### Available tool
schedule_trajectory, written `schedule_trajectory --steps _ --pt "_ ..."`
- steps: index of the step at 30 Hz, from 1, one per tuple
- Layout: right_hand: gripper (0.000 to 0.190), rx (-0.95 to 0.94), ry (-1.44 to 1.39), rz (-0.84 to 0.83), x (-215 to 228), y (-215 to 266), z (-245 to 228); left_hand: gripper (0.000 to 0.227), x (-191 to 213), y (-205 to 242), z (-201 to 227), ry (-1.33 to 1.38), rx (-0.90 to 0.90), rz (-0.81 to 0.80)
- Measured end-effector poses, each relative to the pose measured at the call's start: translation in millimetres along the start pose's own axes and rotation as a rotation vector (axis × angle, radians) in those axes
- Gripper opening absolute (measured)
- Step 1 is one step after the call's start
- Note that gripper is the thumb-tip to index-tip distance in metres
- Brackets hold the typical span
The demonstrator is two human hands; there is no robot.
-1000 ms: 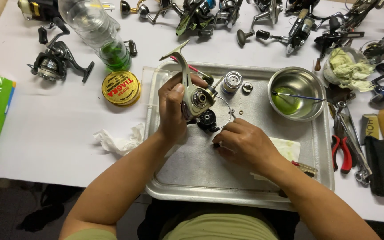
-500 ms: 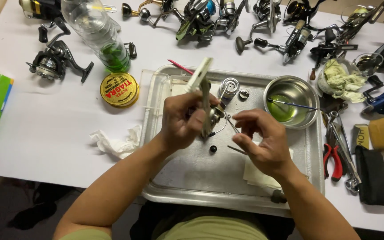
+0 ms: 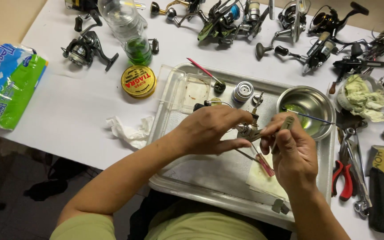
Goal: Repairing and lubricating a fishing reel using small tools and grease
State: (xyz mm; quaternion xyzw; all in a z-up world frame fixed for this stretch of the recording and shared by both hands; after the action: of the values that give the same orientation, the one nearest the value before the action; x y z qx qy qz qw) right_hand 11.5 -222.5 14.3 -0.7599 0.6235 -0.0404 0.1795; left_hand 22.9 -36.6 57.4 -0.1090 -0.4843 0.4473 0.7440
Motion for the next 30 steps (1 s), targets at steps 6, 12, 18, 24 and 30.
schedule_trajectory --steps 6,12,18,24,30 --pt "0.04 0.05 0.022 0.008 -1.5 -3.8 -0.7 0.014 9.9 6.3 -1.1 -0.403 -0.018 -0.031" --pt "0.04 0.127 0.098 0.122 19.2 -4.4 -4.1 0.018 36.1 28.6 -5.5 -0.393 0.219 0.084" --pt "0.034 0.029 0.145 0.186 13.8 -6.8 -27.2 0.018 58.7 64.6 -6.3 -0.068 0.717 0.176" --pt "0.037 0.032 0.145 0.192 13.0 -9.2 -24.6 0.026 29.6 113.1 -43.0 -0.275 0.765 0.001" --pt "0.035 0.019 0.174 0.167 11.1 -8.1 -26.4 0.023 20.9 119.2 -45.0 -0.386 0.783 -0.075"
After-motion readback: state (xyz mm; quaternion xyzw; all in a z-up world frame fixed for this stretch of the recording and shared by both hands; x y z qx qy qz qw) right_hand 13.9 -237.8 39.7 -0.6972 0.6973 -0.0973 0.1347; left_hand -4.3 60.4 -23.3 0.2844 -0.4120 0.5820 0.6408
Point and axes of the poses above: each hand's wrist, its own y-axis away from the middle knuckle, its own x-axis out of the back of the hand, z = x × y, the point moved 5 cm from there along -y, towards the middle knuckle, and after that the axes turned 2 degrees about -z, right-handed, at the moved point
